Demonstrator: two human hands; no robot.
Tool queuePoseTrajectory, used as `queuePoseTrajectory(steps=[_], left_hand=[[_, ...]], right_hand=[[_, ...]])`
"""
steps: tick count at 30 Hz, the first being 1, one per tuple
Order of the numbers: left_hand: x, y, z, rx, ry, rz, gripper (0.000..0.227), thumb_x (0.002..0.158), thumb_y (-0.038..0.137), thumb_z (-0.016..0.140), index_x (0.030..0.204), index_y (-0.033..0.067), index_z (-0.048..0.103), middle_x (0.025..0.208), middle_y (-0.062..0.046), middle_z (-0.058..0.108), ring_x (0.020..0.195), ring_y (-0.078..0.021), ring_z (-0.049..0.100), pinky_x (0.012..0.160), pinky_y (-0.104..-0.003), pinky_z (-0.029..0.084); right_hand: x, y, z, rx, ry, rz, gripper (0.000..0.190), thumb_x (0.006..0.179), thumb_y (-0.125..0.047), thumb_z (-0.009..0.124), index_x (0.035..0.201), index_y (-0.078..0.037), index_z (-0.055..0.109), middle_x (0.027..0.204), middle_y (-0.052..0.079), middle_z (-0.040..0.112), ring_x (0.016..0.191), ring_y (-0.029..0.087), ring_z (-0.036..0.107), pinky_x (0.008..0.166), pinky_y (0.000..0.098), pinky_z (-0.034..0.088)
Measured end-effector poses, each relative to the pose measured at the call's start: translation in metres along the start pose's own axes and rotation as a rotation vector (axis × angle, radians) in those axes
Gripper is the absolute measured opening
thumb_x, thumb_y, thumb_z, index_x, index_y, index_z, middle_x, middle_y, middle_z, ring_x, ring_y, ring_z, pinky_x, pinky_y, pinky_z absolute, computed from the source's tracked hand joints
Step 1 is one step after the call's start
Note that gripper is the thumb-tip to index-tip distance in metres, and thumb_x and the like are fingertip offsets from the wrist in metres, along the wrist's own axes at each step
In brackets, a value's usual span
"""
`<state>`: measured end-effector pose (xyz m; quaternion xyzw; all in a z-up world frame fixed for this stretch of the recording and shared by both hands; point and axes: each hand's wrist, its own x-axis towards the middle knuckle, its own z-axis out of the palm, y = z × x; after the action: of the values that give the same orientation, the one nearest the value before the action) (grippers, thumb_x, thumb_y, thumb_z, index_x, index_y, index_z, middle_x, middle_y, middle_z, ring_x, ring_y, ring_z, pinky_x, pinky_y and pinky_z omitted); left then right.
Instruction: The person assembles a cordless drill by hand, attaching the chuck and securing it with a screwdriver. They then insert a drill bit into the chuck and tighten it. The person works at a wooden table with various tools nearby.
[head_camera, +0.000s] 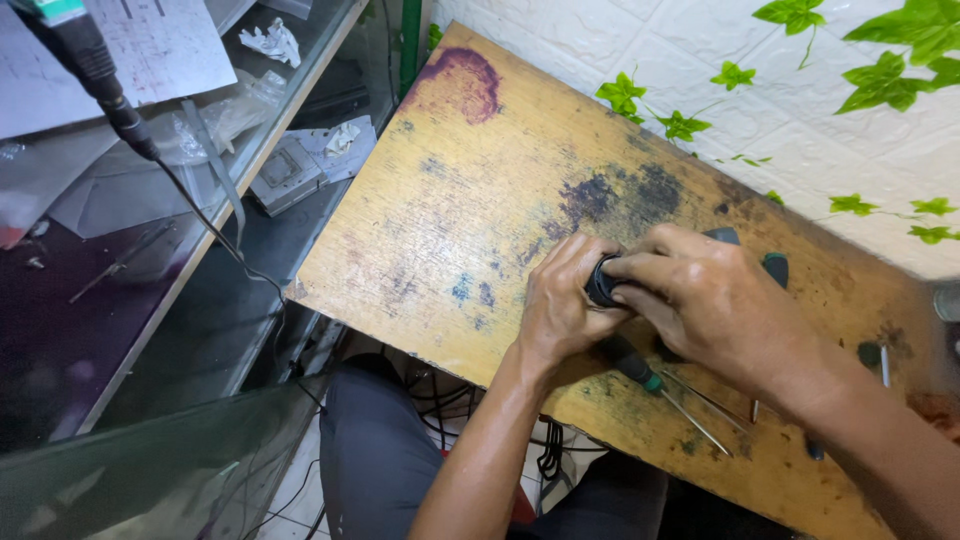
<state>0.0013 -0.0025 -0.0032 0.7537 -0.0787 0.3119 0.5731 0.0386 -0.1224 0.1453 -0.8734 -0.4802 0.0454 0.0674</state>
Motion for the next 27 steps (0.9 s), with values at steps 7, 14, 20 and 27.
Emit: queuePoseTrajectory(steps=[7,14,20,27], left_hand=[[0.000,0.000,0.000,-0.012,-0.009,-0.014,0.029,0.086,0.032,0.066,0.105,0.0105,0.060,0.094,-0.007,0.062,0.088,-0.0298,0.061,0.079,-0.041,0.048],[0.004,0.012,-0.006,-0.026,-0.029,-0.127,0.035,0.080,0.035,0.066,0.106,0.0134,0.059,0.096,-0.008,0.064,0.089,-0.0306,0.062,0.080,-0.042,0.049],[0.011,0.010,-0.014,-0.015,-0.133,-0.078,0.037,0.077,0.035,0.068,0.104,0.0109,0.059,0.096,-0.007,0.062,0.092,-0.0294,0.057,0.080,-0.041,0.045],[0.023,0.005,-0.021,-0.137,-0.295,-0.149,0.029,0.071,0.029,0.070,0.093,0.0119,0.062,0.088,-0.005,0.065,0.085,-0.0283,0.062,0.081,-0.039,0.047]], right_hand=[[0.003,0.003,0.010,-0.127,-0.056,0.047,0.010,0.093,-0.025,0.068,0.092,-0.017,0.074,0.091,0.009,0.059,0.077,0.032,0.065,0.071,0.0476,0.052],[0.012,0.002,0.007,-0.155,-0.184,0.135,0.016,0.095,-0.027,0.064,0.083,-0.019,0.070,0.085,0.009,0.050,0.072,0.036,0.062,0.066,0.0535,0.048],[0.017,0.006,0.005,-0.112,-0.210,0.041,0.018,0.093,-0.020,0.064,0.076,-0.015,0.065,0.081,0.007,0.047,0.072,0.031,0.058,0.066,0.0494,0.044],[0.018,0.006,-0.001,-0.142,-0.200,-0.058,0.022,0.098,-0.019,0.062,0.077,-0.014,0.064,0.088,0.008,0.049,0.078,0.030,0.059,0.061,0.0490,0.048]])
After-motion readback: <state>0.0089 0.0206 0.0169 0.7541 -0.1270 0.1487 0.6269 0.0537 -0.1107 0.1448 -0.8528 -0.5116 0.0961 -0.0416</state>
